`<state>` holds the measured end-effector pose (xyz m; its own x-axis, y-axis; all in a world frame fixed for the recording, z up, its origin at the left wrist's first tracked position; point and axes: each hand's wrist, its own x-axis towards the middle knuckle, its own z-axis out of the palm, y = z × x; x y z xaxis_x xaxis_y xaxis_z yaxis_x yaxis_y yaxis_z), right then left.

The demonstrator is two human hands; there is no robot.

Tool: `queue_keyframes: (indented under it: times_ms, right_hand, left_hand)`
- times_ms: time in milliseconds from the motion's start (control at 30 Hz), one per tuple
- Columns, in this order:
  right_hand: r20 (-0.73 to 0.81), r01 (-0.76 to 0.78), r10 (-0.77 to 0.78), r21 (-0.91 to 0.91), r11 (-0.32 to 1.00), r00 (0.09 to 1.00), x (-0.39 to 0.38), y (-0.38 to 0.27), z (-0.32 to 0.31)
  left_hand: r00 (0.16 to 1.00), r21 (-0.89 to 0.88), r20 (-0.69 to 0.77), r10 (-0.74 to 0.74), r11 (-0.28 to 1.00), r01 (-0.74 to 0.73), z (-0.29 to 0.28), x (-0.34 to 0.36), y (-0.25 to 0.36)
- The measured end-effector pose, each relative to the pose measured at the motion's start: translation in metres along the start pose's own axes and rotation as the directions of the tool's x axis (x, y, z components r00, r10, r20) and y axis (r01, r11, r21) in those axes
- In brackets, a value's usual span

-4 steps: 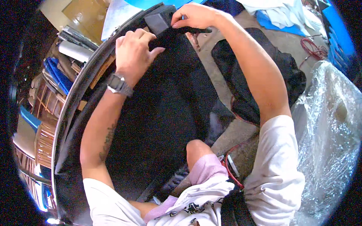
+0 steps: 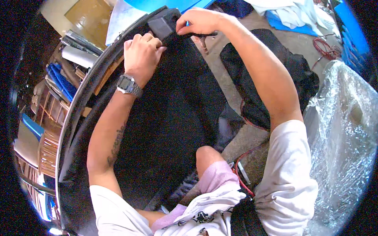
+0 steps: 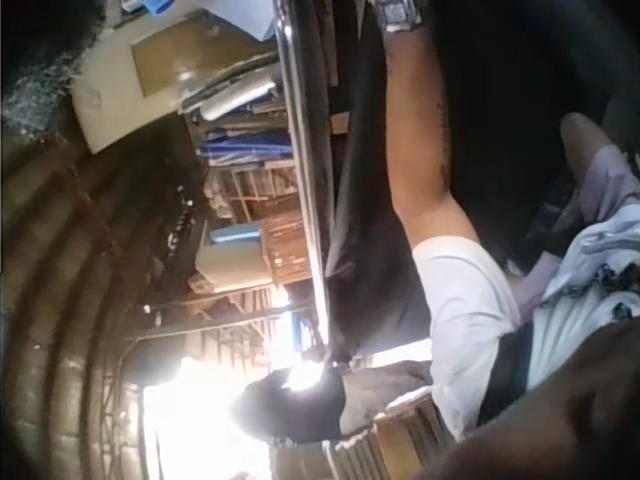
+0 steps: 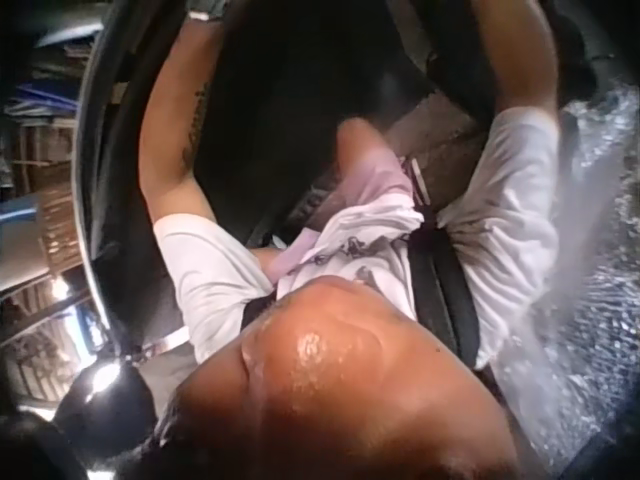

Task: Stapling black fabric onto the bottom frame of a piece of furniture using a pneumatic staple gun and cutting fabric with scissors.

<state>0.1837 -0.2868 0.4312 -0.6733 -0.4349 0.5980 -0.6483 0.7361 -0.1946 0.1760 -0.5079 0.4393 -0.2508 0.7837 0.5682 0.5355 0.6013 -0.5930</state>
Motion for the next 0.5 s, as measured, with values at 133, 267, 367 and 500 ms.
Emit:
queue_keyframes:
  times_ms: [133,267,367,500]
  right_hand:
    - [-0.239,0.109,-0.153,-0.188,0.976,0.959,-0.023,0.007,0.000]
    - [-0.282,0.153,-0.311,-0.467,0.871,0.908,-0.027,0.000,0.007]
    - [-0.231,0.136,-0.240,-0.391,0.911,0.943,-0.015,0.005,0.020]
    - [-0.258,0.085,-0.212,-0.429,0.899,0.943,0.010,0.006,0.030]
  left_hand:
    - [0.996,-0.142,0.066,-0.059,0.988,0.067,-0.002,0.014,0.013]
    - [0.999,-0.245,-0.012,-0.039,0.969,0.035,-0.003,0.029,0.018]
    - [0.996,-0.214,0.046,-0.071,0.974,0.080,0.003,0.033,0.016]
    - [0.998,-0.094,-0.005,-0.067,0.993,0.066,0.025,0.028,-0.005]
